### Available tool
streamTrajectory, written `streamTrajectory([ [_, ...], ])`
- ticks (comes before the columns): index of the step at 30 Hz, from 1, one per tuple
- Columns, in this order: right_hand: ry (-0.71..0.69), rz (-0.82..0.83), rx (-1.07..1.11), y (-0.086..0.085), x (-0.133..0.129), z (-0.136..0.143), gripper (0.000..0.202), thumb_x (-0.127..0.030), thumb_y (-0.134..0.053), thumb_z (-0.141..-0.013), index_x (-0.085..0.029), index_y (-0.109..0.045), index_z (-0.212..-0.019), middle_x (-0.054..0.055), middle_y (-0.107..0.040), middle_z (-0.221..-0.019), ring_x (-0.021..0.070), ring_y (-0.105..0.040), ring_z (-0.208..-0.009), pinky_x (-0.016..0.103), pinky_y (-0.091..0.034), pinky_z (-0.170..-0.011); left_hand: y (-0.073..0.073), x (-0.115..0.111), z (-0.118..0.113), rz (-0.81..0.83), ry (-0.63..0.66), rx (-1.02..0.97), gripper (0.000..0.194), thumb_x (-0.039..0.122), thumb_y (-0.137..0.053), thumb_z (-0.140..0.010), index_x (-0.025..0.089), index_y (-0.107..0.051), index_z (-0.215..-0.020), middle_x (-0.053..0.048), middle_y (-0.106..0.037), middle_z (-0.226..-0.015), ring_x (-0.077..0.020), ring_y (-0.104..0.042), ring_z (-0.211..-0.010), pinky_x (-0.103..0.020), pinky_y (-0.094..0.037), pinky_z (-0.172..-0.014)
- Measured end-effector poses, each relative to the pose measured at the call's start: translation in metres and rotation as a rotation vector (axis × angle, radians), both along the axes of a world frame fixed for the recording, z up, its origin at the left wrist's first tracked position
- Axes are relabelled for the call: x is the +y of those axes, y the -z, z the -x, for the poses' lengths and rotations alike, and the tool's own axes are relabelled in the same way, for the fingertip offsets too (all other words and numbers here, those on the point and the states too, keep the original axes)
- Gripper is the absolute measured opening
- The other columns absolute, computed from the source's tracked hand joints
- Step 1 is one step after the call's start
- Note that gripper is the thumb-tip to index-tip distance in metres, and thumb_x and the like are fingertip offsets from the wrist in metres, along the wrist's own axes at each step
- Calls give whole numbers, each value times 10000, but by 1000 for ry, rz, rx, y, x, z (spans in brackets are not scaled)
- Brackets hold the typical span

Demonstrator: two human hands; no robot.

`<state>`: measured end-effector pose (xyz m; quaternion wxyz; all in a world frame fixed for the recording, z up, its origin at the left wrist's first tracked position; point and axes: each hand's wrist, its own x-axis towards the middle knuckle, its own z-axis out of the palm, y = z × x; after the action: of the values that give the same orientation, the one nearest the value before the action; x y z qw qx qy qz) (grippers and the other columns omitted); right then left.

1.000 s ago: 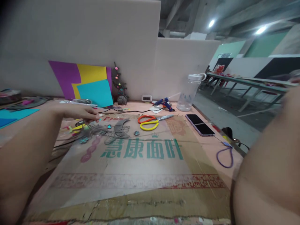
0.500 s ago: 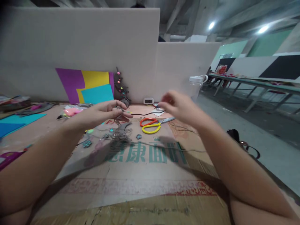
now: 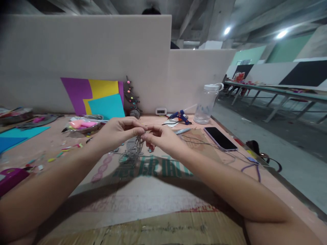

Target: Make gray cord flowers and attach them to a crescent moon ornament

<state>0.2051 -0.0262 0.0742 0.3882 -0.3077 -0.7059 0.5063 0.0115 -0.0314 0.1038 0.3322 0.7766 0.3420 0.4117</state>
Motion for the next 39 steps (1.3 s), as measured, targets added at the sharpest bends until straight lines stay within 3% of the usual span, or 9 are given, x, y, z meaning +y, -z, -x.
streamTrajectory([
  [3,14,-20,-26,-4,-4,0,194,-353,-689,-830,-176,-612,-814,-32,-587,-617,103,-549,-555,258,-451,-570,1,-1,-2,12,-43,9,338,501,-721,-826,172,-654,-785,-30,-724,-758,-185,-677,-731,-279,-497,-673],
  [7,-8,-70,-173,-4,3,-6,168,-315,-649,-843,-179,-584,-770,-36,-569,-613,97,-514,-563,242,-416,-564,-7,2,3,173,93,-136,444,605,-681,-822,169,-615,-765,-37,-674,-785,-186,-659,-791,-311,-515,-763],
  [12,150,-205,-428,-8,25,-23,237,-350,-610,-893,-166,-622,-745,6,-616,-670,112,-551,-614,241,-427,-583,-19,10,20,333,84,-319,456,591,-751,-772,184,-549,-730,20,-571,-695,-136,-597,-669,-312,-527,-750],
  [16,103,-199,-268,-10,21,-25,317,-404,-583,-929,-174,-627,-1142,110,-698,-1094,168,-665,-888,308,-542,-774,-14,16,25,181,48,-291,415,560,-757,-789,175,-607,-753,3,-626,-782,-136,-607,-769,-293,-500,-813],
  [19,11,-221,-259,-6,4,-13,670,-394,-743,-815,-233,-474,-1407,134,-560,-1393,186,-654,-1001,340,-555,-841,-6,14,18,98,6,-226,394,552,-742,-807,179,-628,-747,-7,-646,-792,-144,-598,-779,-287,-477,-794],
  [24,23,-166,-237,-1,-13,4,88,-240,-621,-866,-170,-663,-898,40,-691,-851,124,-604,-700,286,-517,-699,-1,7,6,52,-14,-202,467,618,-693,-813,176,-580,-715,-11,-618,-754,-155,-585,-743,-291,-478,-753],
  [28,73,-162,-184,-6,-6,-2,191,-291,-556,-911,-177,-641,-783,18,-654,-700,120,-584,-623,272,-491,-631,-3,7,4,78,75,-46,511,670,-604,-845,175,-653,-962,-72,-695,-922,-219,-653,-889,-335,-523,-808],
  [32,187,-255,-195,-16,-1,-14,230,-370,-605,-900,-172,-657,-794,21,-667,-684,126,-603,-623,258,-473,-603,-3,8,0,70,199,155,252,396,-709,-819,171,-706,-932,-51,-728,-904,-227,-669,-912,-326,-522,-830],
  [39,79,-124,26,-32,9,-29,446,-603,-693,-826,-167,-631,-749,67,-724,-841,173,-695,-824,325,-540,-839,-7,31,13,428,-92,-298,94,210,-698,-691,144,-667,-750,-25,-670,-704,-172,-669,-719,-336,-549,-800],
])
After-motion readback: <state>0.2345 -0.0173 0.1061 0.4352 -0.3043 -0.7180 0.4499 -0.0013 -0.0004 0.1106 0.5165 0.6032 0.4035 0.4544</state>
